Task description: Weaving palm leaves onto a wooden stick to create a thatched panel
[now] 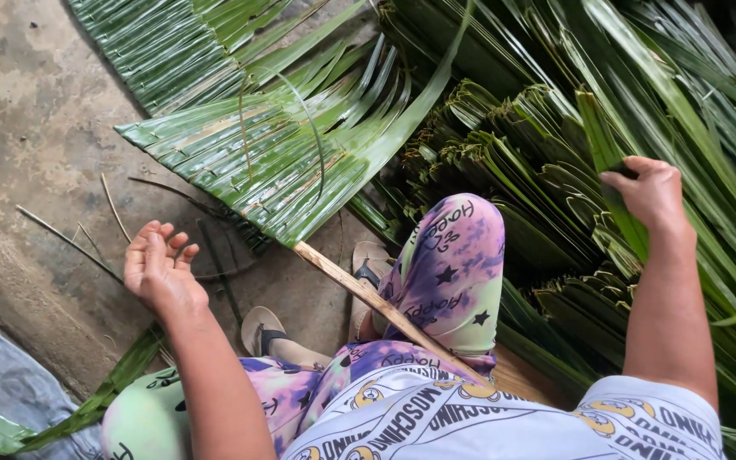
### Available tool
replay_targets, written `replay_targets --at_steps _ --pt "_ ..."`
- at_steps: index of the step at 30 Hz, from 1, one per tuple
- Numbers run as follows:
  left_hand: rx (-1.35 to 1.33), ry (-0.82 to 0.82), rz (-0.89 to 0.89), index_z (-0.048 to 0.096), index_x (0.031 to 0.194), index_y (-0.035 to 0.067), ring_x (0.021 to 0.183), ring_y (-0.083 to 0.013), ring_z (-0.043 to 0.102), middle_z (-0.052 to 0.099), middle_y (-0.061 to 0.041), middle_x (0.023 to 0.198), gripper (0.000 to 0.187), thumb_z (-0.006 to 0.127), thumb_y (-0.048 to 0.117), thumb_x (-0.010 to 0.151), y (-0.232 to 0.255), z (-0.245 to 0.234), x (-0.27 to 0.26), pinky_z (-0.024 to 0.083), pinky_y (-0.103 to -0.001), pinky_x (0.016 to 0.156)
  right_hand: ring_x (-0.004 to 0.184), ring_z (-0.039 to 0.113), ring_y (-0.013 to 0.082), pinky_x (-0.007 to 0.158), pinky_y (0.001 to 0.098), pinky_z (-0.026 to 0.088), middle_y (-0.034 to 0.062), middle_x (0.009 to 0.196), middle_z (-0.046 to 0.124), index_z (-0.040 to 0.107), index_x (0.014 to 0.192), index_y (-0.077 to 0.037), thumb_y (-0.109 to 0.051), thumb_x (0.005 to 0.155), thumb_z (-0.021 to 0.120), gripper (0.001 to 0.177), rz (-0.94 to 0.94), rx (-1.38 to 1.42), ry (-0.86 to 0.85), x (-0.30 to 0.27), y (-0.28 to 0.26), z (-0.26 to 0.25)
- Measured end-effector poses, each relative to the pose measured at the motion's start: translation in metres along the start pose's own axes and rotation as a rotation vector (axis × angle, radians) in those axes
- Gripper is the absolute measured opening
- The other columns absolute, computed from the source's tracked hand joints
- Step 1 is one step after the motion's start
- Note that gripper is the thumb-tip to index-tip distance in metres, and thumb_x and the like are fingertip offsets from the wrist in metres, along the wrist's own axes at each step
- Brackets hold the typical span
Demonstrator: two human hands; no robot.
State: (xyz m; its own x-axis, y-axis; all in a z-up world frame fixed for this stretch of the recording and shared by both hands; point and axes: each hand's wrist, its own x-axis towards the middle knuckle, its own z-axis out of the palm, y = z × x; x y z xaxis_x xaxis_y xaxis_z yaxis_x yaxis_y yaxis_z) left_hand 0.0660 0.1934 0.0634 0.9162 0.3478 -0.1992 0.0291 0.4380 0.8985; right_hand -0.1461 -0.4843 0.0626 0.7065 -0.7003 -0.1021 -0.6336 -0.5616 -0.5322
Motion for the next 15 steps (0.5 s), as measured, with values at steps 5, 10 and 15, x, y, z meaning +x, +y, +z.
replay_targets --at_steps 5,10,15 --pt "0.015 -0.016 -0.003 0.066 0.116 0.007 0.082 -0.0119 0.067 0.069 -0.006 0.105 0.016 0.064 0.015 0.102 0.000 0.006 -0.003 0.056 -0.022 0.068 0.075 0.065 0.0190 0.066 0.0314 0.055 0.0135 0.094 0.071 0.070 0.114 0.005 -0.009 0.098 0.074 0.021 0.114 0.326 -0.210 -0.006 -0.025 -0.012" --pt "0.023 -0.021 -0.011 0.066 0.115 0.007 0.082 -0.0116 0.067 0.070 -0.006 0.103 0.015 0.064 0.015 0.102 0.000 0.003 -0.003 0.056 -0.022 0.068 0.073 0.065 0.0181 0.066 0.0286 0.053 0.0134 0.091 0.072 0.070 0.112 0.003 -0.010 0.100 0.068 0.017 0.154 0.405 -0.362 -0.004 -0.024 -0.005" --pt "0.039 -0.032 -0.001 0.066 0.114 0.006 0.080 -0.0116 0.067 0.070 -0.006 0.101 0.015 0.064 0.015 0.102 -0.004 0.006 -0.003 0.056 -0.021 0.067 0.083 0.068 0.0247 0.073 0.0386 0.054 0.0163 0.101 0.072 0.063 0.132 -0.001 -0.006 0.106 0.061 0.027 0.117 0.074 -0.250 -0.026 -0.068 -0.002"
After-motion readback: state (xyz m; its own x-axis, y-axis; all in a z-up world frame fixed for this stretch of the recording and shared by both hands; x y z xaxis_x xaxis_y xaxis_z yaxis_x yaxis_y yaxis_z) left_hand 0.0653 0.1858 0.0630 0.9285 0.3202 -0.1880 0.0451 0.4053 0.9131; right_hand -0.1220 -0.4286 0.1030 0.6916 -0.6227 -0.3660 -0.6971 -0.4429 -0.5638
